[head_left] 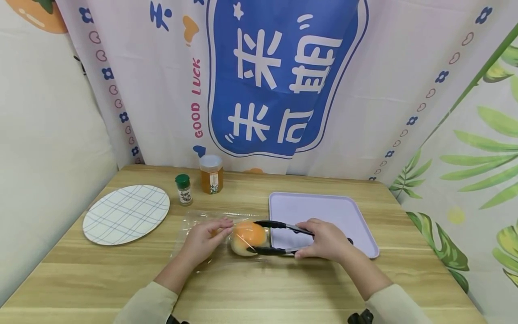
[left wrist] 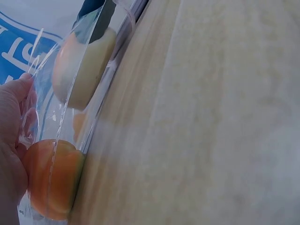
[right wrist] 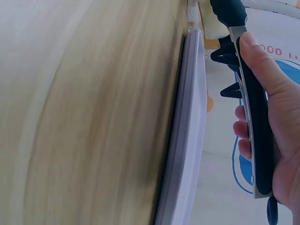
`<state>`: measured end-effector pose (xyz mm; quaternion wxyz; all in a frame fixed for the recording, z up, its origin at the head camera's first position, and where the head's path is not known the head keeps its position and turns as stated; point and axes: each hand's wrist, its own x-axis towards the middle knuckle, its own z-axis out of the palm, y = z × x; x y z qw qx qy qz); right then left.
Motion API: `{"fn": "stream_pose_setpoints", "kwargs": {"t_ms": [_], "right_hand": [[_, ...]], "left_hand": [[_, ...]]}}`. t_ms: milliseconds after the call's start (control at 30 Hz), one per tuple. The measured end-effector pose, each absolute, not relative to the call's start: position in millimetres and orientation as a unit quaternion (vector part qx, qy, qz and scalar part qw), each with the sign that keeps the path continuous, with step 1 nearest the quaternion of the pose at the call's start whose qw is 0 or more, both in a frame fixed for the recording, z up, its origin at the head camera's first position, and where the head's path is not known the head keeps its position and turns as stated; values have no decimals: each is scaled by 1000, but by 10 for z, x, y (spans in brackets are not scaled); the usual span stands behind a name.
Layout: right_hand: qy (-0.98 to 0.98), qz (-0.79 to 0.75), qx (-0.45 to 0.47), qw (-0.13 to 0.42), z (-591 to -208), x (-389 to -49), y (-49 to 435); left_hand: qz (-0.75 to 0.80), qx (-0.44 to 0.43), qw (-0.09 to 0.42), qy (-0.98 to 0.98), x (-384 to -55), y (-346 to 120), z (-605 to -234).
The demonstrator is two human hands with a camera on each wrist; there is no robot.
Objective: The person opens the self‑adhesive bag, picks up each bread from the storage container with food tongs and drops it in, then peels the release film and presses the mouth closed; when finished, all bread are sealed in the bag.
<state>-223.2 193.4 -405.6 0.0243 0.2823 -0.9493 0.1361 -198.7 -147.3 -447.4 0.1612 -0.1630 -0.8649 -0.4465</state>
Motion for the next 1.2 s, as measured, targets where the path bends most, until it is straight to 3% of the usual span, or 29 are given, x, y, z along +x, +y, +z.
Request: {"fn": "stream_pose_setpoints", "kwargs": {"t_ms": [1200], "right_hand": [[-945,139,298,5,-4174,-2302,1611]], "left_hand": [[-446,-159,145,-869,-2004,-1451,-4495]]}}
